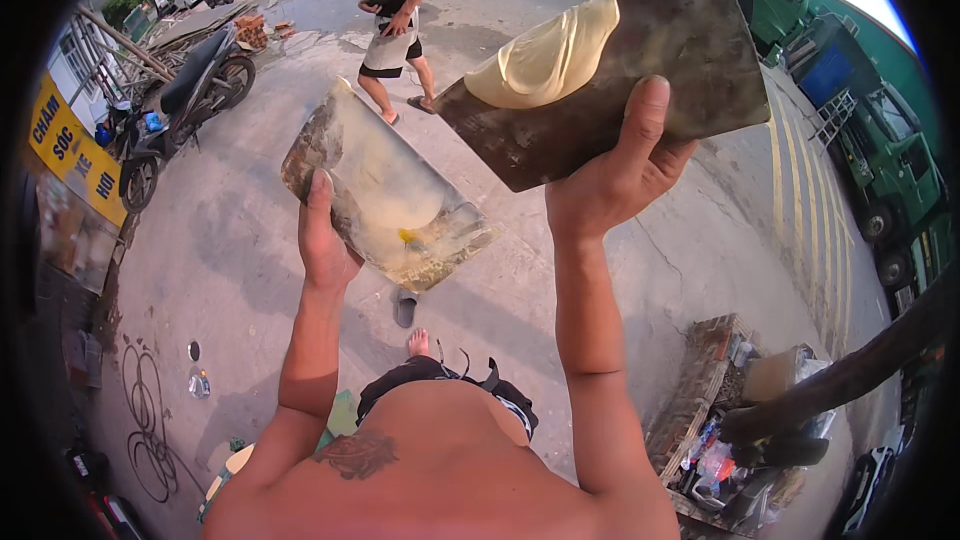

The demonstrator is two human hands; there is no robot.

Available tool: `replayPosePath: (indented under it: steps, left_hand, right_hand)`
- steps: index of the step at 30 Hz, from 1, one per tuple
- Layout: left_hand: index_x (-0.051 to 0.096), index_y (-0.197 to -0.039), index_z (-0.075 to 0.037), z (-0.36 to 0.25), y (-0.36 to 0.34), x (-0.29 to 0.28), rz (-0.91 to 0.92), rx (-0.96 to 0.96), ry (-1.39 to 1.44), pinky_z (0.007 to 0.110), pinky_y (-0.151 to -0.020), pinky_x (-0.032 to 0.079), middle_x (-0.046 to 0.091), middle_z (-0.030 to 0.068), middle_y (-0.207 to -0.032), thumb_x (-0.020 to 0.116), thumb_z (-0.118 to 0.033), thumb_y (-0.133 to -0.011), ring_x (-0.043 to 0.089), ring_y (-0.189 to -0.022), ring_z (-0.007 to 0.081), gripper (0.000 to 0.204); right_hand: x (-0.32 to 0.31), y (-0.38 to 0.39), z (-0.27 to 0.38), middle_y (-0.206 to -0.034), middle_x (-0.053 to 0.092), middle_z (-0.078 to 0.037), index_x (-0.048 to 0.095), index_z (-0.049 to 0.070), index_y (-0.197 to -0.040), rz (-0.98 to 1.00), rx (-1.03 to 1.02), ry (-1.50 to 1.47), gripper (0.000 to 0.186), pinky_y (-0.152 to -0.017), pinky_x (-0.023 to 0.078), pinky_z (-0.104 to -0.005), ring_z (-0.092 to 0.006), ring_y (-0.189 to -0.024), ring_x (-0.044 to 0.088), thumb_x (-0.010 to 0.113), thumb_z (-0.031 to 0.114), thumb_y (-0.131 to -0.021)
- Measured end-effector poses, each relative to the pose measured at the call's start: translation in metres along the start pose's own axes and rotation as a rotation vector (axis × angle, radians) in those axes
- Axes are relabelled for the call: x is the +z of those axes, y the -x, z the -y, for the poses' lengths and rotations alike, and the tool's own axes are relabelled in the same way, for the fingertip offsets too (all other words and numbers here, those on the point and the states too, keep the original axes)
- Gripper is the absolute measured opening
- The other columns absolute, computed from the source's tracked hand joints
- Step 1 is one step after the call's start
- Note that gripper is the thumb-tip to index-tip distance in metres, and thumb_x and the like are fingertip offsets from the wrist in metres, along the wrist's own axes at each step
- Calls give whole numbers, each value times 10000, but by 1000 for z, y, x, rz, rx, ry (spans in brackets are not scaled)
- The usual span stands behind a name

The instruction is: The person applies body filler to a green vehicle panel using metal spreaders, then scrapes and sands the surface after mixing a new batch of filler on a board.

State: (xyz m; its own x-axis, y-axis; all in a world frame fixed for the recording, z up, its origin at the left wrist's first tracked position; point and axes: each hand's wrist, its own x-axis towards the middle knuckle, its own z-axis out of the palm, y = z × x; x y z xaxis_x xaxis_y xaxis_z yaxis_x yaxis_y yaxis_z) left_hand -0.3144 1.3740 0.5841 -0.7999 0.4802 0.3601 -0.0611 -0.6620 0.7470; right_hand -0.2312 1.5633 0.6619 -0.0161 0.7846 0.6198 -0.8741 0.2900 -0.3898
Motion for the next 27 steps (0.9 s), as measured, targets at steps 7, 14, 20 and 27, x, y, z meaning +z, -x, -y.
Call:
replayPosePath:
  steps: [7, 14, 20, 27]
  left_hand:
    - [461, -1336, 28, 16, -59, -54, -185, 19, 7, 355, -949, 470, 550, 123, -1266, 457, -312, -1008, 573, -1127, 218, 472]
    - [534, -1182, 67, 66, -83, -73, -403, 291, -127, 311, -823, 461, 595, 93, -1095, 398, -336, -1063, 546, -975, 139, 441]
    - [530, -967, 13, 76, -62, -76, -333, 412, -391, 301, -771, 444, 567, 52, -962, 395, -314, -1058, 520, -863, 136, 366]
    - [575, -1050, 39, 50, -41, -16, -136, 283, -434, 282, -716, 421, 580, 34, -931, 444, -308, -1047, 495, -830, 109, 371]
  right_hand:
    - [13, 47, -29, -917, 652, -170, 615, 47, -1160, 976, 282, 791, 270, -718, 498, -343, -287, -805, 635, 642, 203, -940]
    - [37, 80, -76, -858, 675, -43, 684, 113, -1117, 1137, -326, 1108, 336, -588, 498, -331, -226, -696, 629, 721, 32, -794]
    - [16, 57, -68, -860, 663, -37, 669, 119, -1125, 1019, -307, 1018, 444, -592, 510, -335, -211, -714, 625, 751, 46, -695]
    - [-9, 23, -24, -835, 665, -65, 687, 94, -1115, 1008, -371, 910, 418, -572, 471, -323, -233, -664, 588, 747, 28, -706]
